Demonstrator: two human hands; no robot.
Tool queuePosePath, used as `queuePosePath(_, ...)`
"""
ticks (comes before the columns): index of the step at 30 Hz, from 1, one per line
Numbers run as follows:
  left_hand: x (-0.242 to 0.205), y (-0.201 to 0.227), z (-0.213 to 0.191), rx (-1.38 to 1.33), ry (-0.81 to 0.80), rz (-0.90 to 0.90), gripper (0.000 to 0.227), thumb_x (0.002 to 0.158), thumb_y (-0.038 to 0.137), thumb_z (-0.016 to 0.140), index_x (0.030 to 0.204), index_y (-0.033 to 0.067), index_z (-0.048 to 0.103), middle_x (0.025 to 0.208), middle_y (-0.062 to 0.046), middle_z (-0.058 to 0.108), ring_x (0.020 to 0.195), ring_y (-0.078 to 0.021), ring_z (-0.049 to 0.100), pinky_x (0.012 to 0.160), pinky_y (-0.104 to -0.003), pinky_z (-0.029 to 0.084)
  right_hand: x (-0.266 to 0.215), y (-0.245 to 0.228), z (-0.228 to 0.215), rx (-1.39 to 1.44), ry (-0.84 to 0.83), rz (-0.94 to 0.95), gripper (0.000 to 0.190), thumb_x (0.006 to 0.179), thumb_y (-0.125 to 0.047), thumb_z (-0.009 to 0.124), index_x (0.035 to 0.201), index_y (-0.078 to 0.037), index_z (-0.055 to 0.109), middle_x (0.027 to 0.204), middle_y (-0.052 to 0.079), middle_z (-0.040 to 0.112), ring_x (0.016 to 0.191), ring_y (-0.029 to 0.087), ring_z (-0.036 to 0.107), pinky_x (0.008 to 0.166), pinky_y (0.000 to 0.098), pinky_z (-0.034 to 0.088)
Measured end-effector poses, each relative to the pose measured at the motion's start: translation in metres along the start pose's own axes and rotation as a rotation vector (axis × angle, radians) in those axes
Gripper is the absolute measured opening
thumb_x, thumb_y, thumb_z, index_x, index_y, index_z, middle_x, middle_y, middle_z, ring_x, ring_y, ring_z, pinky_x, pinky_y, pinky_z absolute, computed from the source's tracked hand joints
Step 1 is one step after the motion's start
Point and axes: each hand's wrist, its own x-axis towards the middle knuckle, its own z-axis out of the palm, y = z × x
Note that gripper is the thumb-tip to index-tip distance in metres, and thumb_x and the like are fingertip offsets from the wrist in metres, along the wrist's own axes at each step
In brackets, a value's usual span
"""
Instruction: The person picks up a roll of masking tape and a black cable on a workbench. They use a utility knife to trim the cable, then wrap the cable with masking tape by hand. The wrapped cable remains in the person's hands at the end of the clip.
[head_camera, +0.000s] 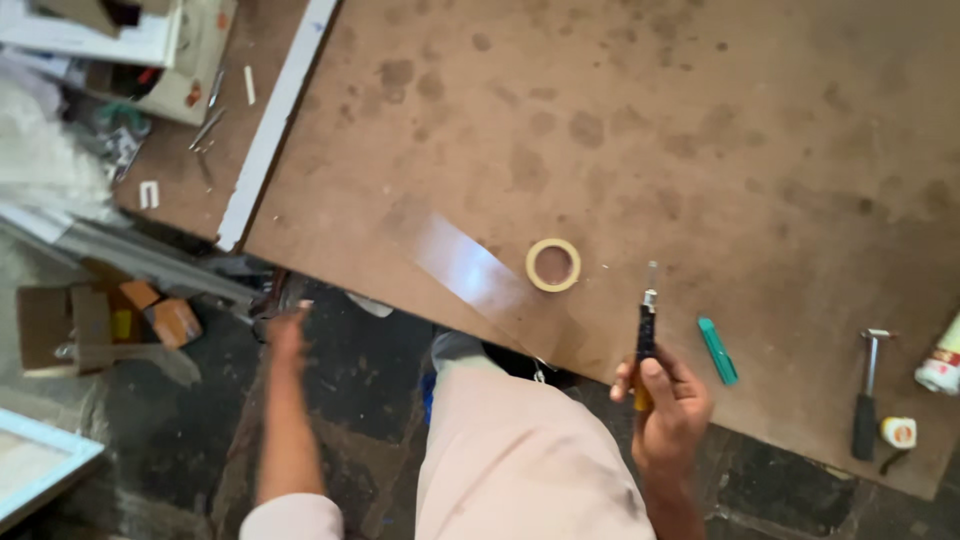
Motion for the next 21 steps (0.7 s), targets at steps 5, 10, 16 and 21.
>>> queuePosePath(5, -0.029, -0.051, 0.121, -0.296, -0.224, -0.011, 0.047, 0.09, 0.048, 0.078, 0.105, 0.0041, 0.068, 0.092, -0.01, 0.065, 0.083, -0.0254, 0.064, 0.068, -0.055, 0.056, -0.006, -0.001, -0.011, 0.017, 0.014, 0.011, 0.032, 0.101, -0.01, 0.061, 0.122, 0.014, 0.063, 0.089, 0.018, 0.069, 0.07, 0.022, 0.063, 0.067, 0.0314, 0.051)
queuePosePath(10, -0.028, -0.062, 0.149, -0.278, 0.016, 0.161, 0.033, 0.094, 0.032, 0.075, 0.099, -0.001, 0.077, 0.084, -0.009, 0.072, 0.074, -0.0245, 0.065, 0.064, -0.044, 0.053, -0.004, -0.001, -0.019, 0.008, 0.071, 0.019, 0.033, 0.1, -0.01, 0.061, 0.123, 0.014, 0.063, 0.088, 0.018, 0.069, 0.068, 0.022, 0.063, 0.065, 0.0319, 0.051)
queuePosePath(16, -0.045, -0.064, 0.125, 0.404, 0.236, 0.584, 0.021, 0.094, 0.015, 0.068, 0.109, 0.0032, 0.078, 0.1, -0.015, 0.075, 0.092, -0.0258, 0.07, 0.084, -0.041, 0.053, 0.004, 0.013, -0.018, -0.018, 0.073, 0.067, 0.036, 0.099, -0.011, 0.061, 0.127, 0.011, 0.063, 0.089, 0.017, 0.072, 0.068, 0.022, 0.066, 0.064, 0.0325, 0.053)
queuePosePath(21, -0.137, -0.059, 0.165, 0.122, -0.367, 0.602, 0.042, 0.101, 0.039, 0.061, 0.12, 0.004, 0.073, 0.109, -0.008, 0.077, 0.099, -0.0171, 0.067, 0.09, -0.034, 0.052, 0.032, 0.057, 0.004, -0.213, -0.103, 0.265, 0.04, 0.096, -0.014, 0.063, 0.129, 0.008, 0.057, 0.093, 0.015, 0.077, 0.078, 0.021, 0.074, 0.073, 0.0326, 0.059)
